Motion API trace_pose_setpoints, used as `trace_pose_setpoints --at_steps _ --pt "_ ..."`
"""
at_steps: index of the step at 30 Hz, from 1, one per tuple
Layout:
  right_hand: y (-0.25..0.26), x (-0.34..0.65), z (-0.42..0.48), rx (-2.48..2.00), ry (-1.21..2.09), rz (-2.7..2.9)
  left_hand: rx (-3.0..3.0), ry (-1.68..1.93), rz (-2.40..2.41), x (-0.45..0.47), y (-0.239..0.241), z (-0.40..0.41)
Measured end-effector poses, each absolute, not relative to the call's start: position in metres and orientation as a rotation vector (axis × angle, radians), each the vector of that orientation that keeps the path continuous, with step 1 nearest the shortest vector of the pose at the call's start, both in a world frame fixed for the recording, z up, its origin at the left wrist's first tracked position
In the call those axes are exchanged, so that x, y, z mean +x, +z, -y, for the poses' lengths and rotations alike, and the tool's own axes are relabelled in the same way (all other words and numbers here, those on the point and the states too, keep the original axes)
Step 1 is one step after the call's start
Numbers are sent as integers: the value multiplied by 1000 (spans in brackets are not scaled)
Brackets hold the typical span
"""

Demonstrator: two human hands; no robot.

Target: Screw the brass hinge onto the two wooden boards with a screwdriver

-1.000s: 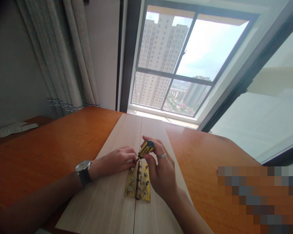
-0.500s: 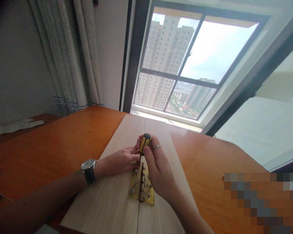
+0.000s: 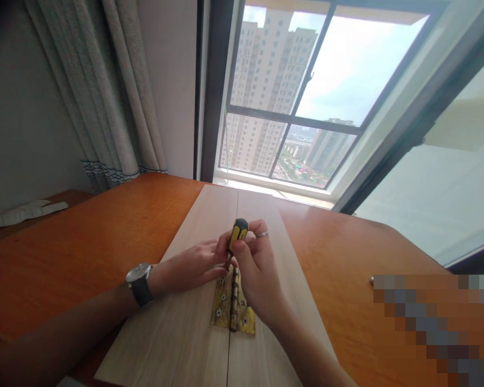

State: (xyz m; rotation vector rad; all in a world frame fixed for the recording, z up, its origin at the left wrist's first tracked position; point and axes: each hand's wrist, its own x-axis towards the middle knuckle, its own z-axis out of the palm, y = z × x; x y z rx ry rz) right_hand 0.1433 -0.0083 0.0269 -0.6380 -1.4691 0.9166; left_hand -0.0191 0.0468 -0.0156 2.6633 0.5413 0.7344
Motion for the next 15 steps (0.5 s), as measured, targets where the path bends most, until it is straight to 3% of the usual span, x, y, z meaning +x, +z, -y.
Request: trace_pose_setpoints --at_steps 8,15 --pt "28 144 6 -635 874 1526 2167 1004 -469 -13 -4 -42" --pt "22 153 10 -806 568 1536 2136 1054 -510 -5 -7 -45"
